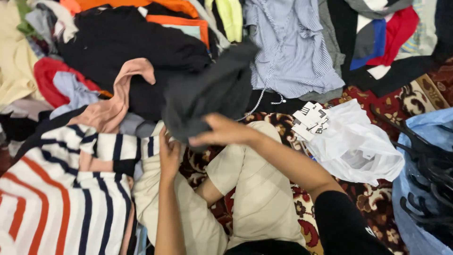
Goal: Tagging clothing items with a tagging gun while sorting through a pile on the floor
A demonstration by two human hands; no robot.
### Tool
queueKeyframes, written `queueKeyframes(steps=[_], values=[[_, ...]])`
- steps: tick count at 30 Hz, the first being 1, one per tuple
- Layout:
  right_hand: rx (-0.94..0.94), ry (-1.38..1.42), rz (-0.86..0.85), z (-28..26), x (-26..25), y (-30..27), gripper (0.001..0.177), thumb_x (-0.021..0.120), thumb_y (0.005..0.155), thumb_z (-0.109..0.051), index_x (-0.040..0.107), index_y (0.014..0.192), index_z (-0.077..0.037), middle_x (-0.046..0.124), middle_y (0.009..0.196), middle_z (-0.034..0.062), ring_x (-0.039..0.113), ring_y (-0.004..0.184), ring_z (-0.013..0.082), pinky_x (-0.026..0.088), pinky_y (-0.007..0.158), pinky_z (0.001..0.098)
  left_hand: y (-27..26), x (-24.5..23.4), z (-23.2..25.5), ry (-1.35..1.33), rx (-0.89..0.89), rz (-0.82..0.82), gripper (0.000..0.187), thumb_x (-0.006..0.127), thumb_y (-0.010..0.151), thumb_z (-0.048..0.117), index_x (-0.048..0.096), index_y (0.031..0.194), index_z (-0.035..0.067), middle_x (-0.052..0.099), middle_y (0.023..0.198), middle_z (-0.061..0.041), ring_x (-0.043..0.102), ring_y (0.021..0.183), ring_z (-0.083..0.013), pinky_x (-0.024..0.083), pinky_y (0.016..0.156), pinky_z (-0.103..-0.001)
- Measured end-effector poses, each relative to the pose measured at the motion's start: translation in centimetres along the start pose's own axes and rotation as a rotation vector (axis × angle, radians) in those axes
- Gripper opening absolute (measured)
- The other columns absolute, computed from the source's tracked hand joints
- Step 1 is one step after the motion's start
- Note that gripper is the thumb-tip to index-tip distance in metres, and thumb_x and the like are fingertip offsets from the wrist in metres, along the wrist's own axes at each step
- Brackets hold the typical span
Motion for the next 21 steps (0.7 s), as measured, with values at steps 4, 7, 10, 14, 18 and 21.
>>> queueKeyframes(steps=[4, 7, 10, 14, 18, 21], values=[[-0.023, -0.022, -0.21, 4.1, 3.9, -3.0, 0.036, 0.082, 0.086, -0.028, 0.074, 0.102, 0.003, 0.075, 0.096, 0.0194, 0.065, 0.09, 0.0221, 0.056, 0.081, 0.043, 0.4, 2.3, 6.8, 0.196, 0.014, -0.127, 0.077, 0.064, 0.096, 0.023, 0.027, 0.164, 0.025, 0.046, 0.154, -0.022, 0.051, 0.134, -0.0431, 0.039, 0.112, -0.05], [-0.024, 0.019, -0.243, 5.2, 4.7, -5.6, 0.04, 0.086, 0.083, -0.029, 0.076, 0.108, 0.001, 0.077, 0.104, 0.0184, 0.066, 0.1, 0.0182, 0.056, 0.089, 0.0432, 0.0, 4.1, 7.6, 0.11, -0.07, -0.256, 0.057, 0.042, 0.105, 0.032, 0.035, 0.161, 0.024, 0.061, 0.139, -0.025, 0.055, 0.13, -0.0414, 0.043, 0.11, -0.046], [0.038, 0.094, -0.336, 2.8, 4.7, -7.9, 0.025, 0.09, 0.08, -0.027, 0.074, 0.083, -0.008, 0.069, 0.076, -0.0029, 0.06, 0.073, 0.0083, 0.049, 0.062, 0.023, 0.7, 5.2, 4.4, 0.3, -0.127, -0.427, 0.073, 0.052, 0.099, 0.019, 0.024, 0.163, 0.04, 0.052, 0.147, -0.03, 0.05, 0.127, -0.0583, 0.04, 0.107, -0.058], [0.009, 0.104, -0.513, 4.1, 5.6, -10.3, 0.025, 0.091, 0.077, -0.022, 0.07, 0.077, -0.009, 0.065, 0.068, -0.0025, 0.058, 0.065, 0.0078, 0.043, 0.054, 0.0251, 2.8, 6.6, -0.9, 0.699, -0.05, -0.483, 0.093, 0.063, 0.091, -0.002, 0.024, 0.16, 0.046, 0.039, 0.154, -0.023, 0.059, 0.119, -0.0478, 0.049, 0.099, -0.057], [0.005, 0.168, -0.614, 6.1, 7.2, -11.5, 0.025, 0.091, 0.075, -0.018, 0.068, 0.074, -0.01, 0.064, 0.064, -0.0035, 0.056, 0.062, 0.0053, 0.041, 0.051, 0.0213, 4.6, 9.3, 0.4, 0.755, 0.057, -0.318, 0.043, 0.048, 0.109, 0.027, 0.046, 0.152, 0.027, 0.052, 0.142, -0.01, 0.068, 0.112, -0.0349, 0.055, 0.091, -0.05], [-0.002, 0.29, -0.72, 8.4, 8.5, -12.4, 0.025, 0.092, 0.073, -0.018, 0.071, 0.08, -0.008, 0.07, 0.071, 0.0028, 0.061, 0.067, 0.0083, 0.046, 0.056, 0.0226, 6.2, 13.0, -1.1, 0.428, -0.191, -0.405, 0.082, 0.055, 0.097, 0.067, 0.036, 0.158, 0.016, 0.039, 0.156, -0.023, 0.04, 0.146, -0.0417, 0.027, 0.119, -0.059]])
Point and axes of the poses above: each hand's wrist, its own y-axis towards the middle knuckle, its own x-axis out of the palm, z = x × y, the point moved 1 cm from there along y, towards the middle knuckle
